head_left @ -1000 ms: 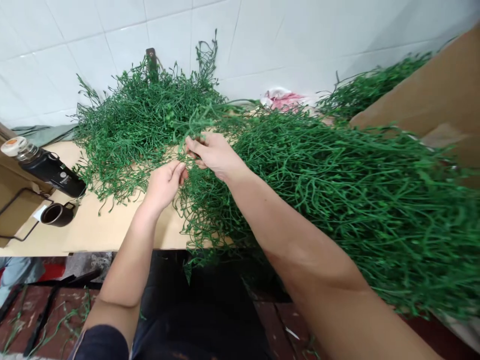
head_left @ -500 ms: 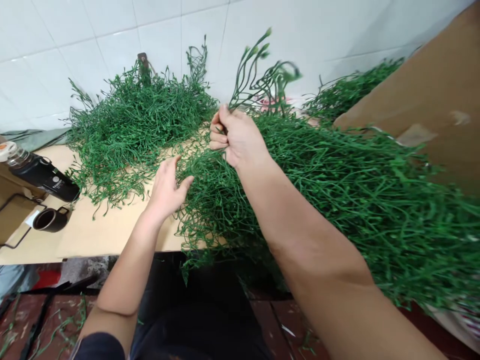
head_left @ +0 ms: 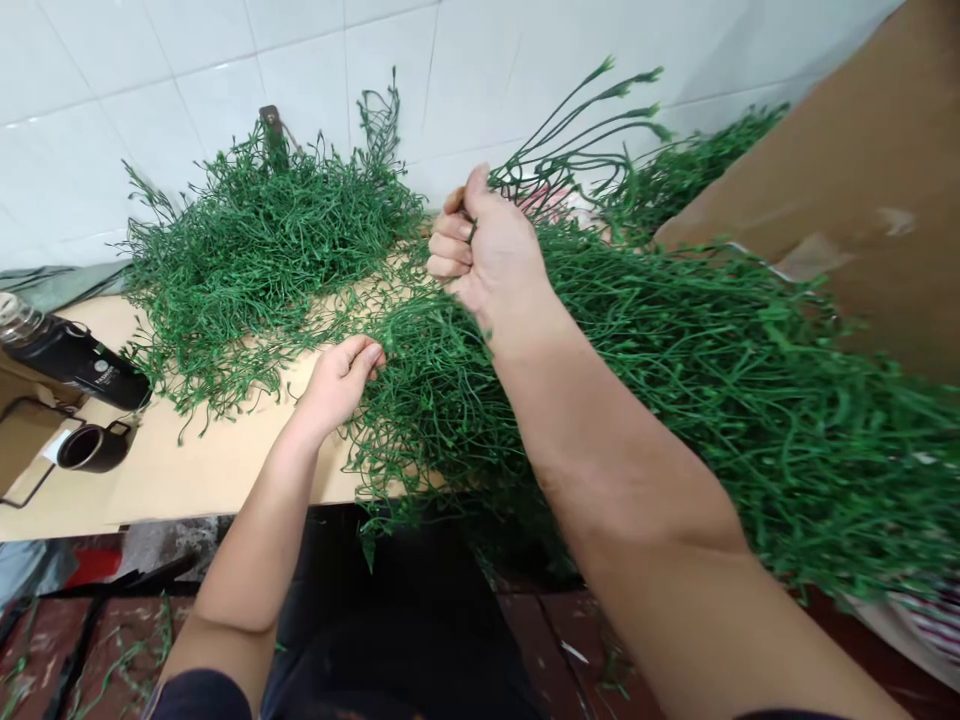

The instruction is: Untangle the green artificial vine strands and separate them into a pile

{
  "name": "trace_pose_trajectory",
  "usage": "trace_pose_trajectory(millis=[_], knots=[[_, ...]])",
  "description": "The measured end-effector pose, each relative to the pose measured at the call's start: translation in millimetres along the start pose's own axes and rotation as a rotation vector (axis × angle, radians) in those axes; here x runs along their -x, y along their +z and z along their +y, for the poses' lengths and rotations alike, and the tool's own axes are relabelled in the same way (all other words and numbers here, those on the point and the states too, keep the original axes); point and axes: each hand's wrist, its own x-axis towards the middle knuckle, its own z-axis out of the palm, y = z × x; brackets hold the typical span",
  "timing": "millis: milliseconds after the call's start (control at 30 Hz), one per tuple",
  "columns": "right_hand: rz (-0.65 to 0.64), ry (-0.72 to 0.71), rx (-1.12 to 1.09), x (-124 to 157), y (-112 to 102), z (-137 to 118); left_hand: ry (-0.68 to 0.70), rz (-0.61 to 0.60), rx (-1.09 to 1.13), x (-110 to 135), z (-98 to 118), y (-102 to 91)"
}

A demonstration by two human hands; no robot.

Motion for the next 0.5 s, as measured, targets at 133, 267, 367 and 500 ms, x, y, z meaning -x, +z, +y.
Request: trace_pose_trajectory(millis=[133, 267, 367, 500], knots=[[0.027, -0.02, 0.074, -4.6, -2.3, 8.5, 0.027, 0.004, 0.129, 6.0, 7.2, -4.7], [0.054, -0.032, 0.022, -10.7, -1.1, 10.9, 0.113, -0.081, 0.152, 12.5, 12.9, -4.3], [0.051, -0.065, -0.026, -12.4, 0.6, 8.6, 0.143, -0.095, 0.11, 16.0, 15.2, -1.5], [-0.123, -0.05, 0.042, -3.0, 1.7, 8.8, 0.115, 0.059, 0.245, 11.2, 12.0, -4.0]])
